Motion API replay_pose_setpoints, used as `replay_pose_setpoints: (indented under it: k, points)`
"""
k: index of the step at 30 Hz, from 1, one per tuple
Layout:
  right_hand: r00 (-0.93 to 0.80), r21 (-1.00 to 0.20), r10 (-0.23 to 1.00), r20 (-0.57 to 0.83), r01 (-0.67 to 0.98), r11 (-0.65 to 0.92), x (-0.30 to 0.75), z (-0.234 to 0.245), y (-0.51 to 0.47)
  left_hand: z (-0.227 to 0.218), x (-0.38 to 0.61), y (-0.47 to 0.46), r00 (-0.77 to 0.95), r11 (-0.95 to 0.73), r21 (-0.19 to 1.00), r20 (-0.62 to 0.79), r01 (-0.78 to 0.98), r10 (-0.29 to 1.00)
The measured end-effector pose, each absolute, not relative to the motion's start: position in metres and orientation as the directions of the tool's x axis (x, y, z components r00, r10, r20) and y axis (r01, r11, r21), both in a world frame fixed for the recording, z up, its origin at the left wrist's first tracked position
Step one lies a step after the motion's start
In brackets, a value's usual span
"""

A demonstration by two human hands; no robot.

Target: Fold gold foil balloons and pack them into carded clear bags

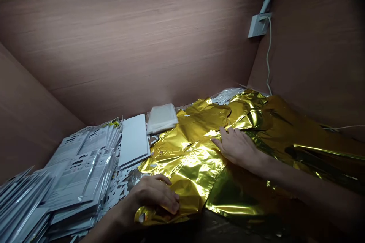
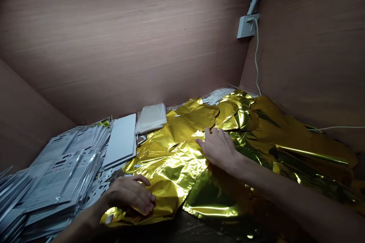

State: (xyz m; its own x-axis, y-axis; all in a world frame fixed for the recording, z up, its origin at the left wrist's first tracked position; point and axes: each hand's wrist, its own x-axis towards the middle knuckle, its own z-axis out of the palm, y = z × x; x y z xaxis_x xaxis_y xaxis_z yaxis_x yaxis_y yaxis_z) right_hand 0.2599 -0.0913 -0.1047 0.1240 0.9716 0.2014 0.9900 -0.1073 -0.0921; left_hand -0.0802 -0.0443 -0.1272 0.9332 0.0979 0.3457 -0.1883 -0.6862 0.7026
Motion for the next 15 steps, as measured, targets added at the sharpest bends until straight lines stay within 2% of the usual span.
replay_pose_setpoints:
  k: [2, 4, 8, 10, 12, 13, 15]
  points:
    - [0.185, -0.111, 0.974, 0.133, 0.979, -0.171, 0.268, -0.113, -0.084, -0.131, -0.081, -0.041, 0.945, -0.687, 0.702, 0.319, -0.185, 0.071]
    - [0.165, -0.177, 0.981, 0.100, 0.973, -0.146, 0.274, -0.118, -0.079, -0.133, -0.082, -0.039, 0.954, -0.685, 0.711, 0.289, -0.162, 0.074]
    - [0.187, -0.282, 0.969, 0.164, 0.950, -0.135, 0.285, -0.114, -0.069, -0.133, -0.084, -0.039, 0.953, -0.684, 0.714, 0.288, -0.150, 0.092]
    - [0.215, -0.453, 0.949, 0.229, 0.887, -0.092, 0.290, -0.110, -0.066, -0.131, -0.086, -0.042, 0.944, -0.690, 0.707, 0.313, -0.158, 0.105]
    - [0.242, -0.692, 0.946, 0.214, 0.721, -0.028, 0.293, -0.109, -0.064, -0.130, -0.087, -0.048, 0.930, -0.717, 0.686, 0.332, -0.124, 0.156]
    - [0.245, -0.786, 0.956, 0.159, 0.618, -0.028, 0.293, -0.109, -0.065, -0.129, -0.087, -0.051, 0.923, -0.737, 0.668, 0.341, -0.102, 0.180]
    - [0.214, -0.867, 0.977, 0.001, 0.486, -0.105, 0.292, -0.111, -0.068, -0.131, -0.086, -0.056, 0.915, -0.771, 0.633, 0.351, -0.076, 0.197]
